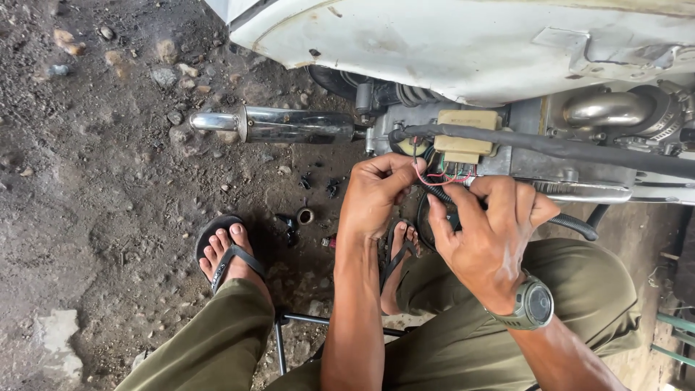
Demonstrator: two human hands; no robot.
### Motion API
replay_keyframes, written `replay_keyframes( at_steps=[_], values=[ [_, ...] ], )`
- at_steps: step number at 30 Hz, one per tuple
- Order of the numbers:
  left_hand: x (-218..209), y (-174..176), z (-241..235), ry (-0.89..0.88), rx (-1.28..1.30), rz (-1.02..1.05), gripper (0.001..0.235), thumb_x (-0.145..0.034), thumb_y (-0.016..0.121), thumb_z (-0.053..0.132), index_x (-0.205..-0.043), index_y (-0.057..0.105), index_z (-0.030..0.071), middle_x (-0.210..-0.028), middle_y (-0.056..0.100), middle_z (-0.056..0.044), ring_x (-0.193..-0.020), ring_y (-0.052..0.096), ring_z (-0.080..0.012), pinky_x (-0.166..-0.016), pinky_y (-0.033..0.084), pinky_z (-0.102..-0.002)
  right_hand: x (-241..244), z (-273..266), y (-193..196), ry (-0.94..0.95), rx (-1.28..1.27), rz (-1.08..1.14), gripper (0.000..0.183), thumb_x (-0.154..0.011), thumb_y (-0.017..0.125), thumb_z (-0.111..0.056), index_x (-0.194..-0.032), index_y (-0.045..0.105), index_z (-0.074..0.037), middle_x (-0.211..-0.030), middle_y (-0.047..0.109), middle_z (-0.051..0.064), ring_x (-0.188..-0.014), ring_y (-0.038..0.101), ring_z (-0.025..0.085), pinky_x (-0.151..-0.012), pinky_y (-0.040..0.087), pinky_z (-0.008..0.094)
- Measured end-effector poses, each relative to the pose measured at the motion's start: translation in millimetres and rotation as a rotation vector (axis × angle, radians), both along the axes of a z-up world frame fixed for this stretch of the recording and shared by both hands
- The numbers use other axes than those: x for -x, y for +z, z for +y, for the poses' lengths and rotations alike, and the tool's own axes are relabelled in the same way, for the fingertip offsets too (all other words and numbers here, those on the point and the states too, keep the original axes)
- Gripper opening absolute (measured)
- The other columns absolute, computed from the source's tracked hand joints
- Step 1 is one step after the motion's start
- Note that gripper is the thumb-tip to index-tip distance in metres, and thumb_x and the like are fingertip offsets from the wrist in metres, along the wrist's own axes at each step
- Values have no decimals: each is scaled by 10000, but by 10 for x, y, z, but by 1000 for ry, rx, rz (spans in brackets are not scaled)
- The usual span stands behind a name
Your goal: The person works on a motorcycle's wiring harness near the engine, connecting wires and securing them with a black corrugated tube. They use scissors to trim the tube and route the wiring along the frame, then adjust components near the engine and exhaust.
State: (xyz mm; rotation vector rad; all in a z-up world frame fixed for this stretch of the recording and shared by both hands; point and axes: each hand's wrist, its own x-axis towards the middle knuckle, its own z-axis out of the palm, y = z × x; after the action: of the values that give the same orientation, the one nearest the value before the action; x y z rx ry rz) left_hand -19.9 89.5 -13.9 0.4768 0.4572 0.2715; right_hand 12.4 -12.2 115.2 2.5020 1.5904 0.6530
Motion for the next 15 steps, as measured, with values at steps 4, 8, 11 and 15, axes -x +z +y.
replay_keyframes(
  at_steps=[4,8,11,15],
  values=[
    [17,-55,-18,13,43,-65,144,-911,769,181,-818,757,73,-616,577,55,-542,398,-36,-489,303,-199,0,20,-24,-12,30,-23,230,-1052,664,-323,-979,767,-131,-955,562,66,-828,472,287,-834,245,432],
    [150,33,66,-24,-83,-114,212,-990,668,254,-884,739,85,-706,582,38,-599,444,-59,-560,379,-219,1,45,-27,-12,21,-17,206,-1055,692,-311,-991,777,-134,-943,567,68,-820,483,284,-843,257,428],
    [187,-61,-1,-65,-181,-188,210,-1011,653,292,-1041,714,93,-833,664,32,-700,545,-66,-669,469,-225,-23,10,2,8,-14,5,187,-1014,787,-308,-1013,785,-121,-956,578,89,-823,511,285,-853,276,426],
    [183,-98,-122,-29,1,-191,253,-943,745,126,-1167,727,11,-961,764,-84,-789,681,-122,-785,596,-244,-53,-32,119,69,-34,110,198,-927,828,-232,-1039,802,-71,-1006,590,149,-870,563,290,-886,349,457]
  ],
)
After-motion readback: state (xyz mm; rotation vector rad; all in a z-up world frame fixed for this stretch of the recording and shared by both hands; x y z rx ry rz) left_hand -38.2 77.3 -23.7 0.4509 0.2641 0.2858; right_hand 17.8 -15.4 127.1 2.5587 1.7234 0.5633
